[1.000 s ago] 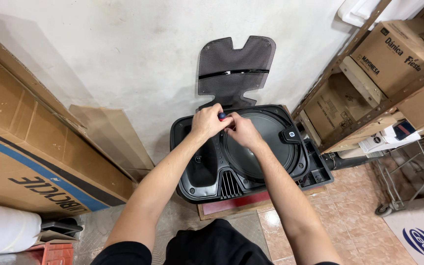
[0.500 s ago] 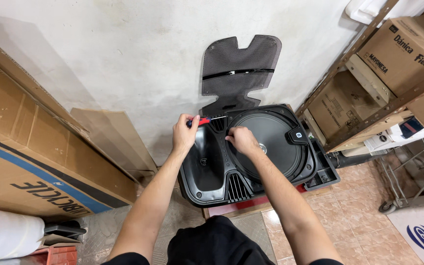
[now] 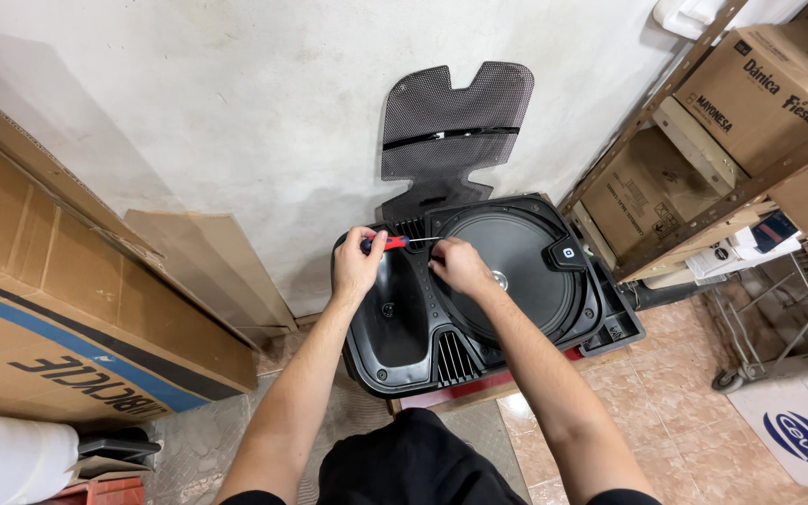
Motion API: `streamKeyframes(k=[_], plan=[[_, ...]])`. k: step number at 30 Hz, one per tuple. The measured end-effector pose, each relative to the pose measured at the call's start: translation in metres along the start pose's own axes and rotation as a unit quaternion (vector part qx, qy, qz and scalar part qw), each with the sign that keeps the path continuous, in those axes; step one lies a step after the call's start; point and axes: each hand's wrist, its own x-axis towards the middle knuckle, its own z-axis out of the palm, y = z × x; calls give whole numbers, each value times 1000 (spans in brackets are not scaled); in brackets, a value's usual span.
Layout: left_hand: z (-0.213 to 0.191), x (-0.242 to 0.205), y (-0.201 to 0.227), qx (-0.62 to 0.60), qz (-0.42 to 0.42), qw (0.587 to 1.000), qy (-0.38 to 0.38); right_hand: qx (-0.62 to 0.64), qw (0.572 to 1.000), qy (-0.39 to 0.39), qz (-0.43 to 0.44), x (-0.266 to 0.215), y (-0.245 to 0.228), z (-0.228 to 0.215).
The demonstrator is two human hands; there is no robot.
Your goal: The person removes the protective grille from a speaker enclosure, then uses a screwdriver to loosen and remove multiple screws securing the speaker cone. The speaker is lifted out of the enclosure at the end.
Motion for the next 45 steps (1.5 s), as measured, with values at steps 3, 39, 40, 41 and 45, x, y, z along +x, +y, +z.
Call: streamKeyframes(k=[3,39,40,41,45], plan=[[2,1,-1,-2,3,1000,1,-23,1000,0,-11,-9,-9,-12],[231,-58,65,-290,-79,916,-264,360,875,253,203,-136,259,-103],[245,-63,68,-290,-82,916,-265,360,875,251,206,-139,283,-105],[257,-67,70,-286,-98,915,-268,330,881,254,224,-141,307,-106],[296,-81,78,-251,-149,916,-277,320,875,235,277,-161,371,-103]])
